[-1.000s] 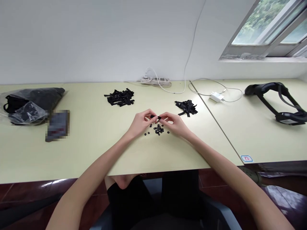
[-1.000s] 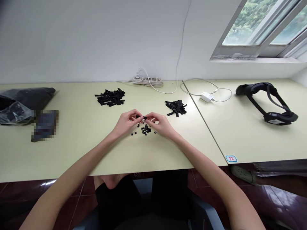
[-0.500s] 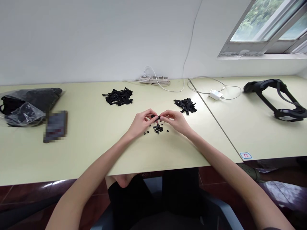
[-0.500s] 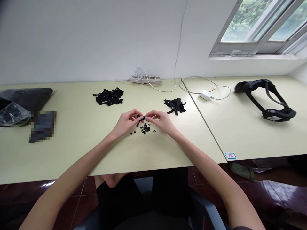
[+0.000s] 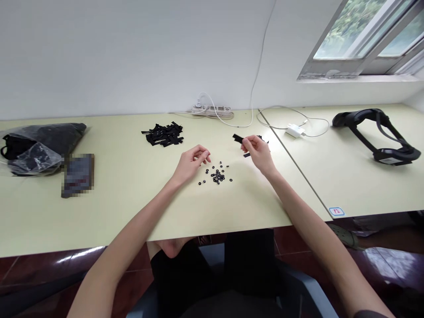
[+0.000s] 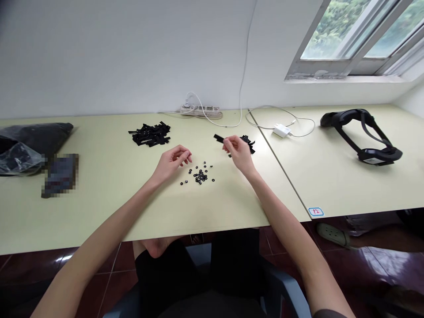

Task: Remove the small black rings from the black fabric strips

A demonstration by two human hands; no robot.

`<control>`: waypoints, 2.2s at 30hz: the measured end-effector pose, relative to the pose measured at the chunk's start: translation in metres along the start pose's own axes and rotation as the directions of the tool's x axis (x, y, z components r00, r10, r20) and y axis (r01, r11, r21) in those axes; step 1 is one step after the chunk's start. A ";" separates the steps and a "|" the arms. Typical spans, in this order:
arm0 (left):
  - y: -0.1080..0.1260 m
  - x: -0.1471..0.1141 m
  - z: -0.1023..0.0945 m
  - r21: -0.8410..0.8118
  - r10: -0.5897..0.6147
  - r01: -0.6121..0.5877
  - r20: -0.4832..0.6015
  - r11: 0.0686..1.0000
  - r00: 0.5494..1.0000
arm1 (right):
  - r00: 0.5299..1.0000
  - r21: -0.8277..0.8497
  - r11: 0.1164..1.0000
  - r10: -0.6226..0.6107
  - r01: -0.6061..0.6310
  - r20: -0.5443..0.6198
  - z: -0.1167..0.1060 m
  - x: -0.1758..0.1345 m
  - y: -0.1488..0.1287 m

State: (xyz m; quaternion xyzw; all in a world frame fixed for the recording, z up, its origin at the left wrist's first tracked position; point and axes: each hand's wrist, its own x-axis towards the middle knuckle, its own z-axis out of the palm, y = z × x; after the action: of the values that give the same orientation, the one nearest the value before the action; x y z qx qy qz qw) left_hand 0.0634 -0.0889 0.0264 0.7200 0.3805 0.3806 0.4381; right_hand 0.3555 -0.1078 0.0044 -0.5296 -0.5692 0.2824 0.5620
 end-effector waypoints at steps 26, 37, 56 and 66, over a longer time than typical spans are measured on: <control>-0.072 0.020 -0.074 0.648 0.073 0.131 -0.279 0.751 0.957 | 0.919 -0.469 0.883 -0.200 0.018 -0.340 -0.045 0.025 0.055; -0.068 0.018 -0.072 0.703 -0.008 0.240 -0.317 0.669 0.948 | 0.926 -0.635 0.768 -0.294 0.083 -0.235 -0.044 0.022 0.055; -0.081 0.032 -0.081 0.570 0.133 0.150 -0.425 0.808 0.895 | 0.893 -0.628 0.771 -0.349 0.102 -0.284 -0.045 0.031 0.067; -0.043 0.036 -0.057 0.284 0.246 -0.114 -0.489 0.952 0.837 | 0.890 -0.432 0.801 -0.457 0.413 0.004 0.001 0.003 0.013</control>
State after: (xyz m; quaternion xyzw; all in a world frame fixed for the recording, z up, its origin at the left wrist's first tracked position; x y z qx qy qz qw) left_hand 0.0194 -0.0237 0.0134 0.6715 0.4580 0.5506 0.1899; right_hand 0.3586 -0.1014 -0.0072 -0.5068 -0.6938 -0.0109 0.5115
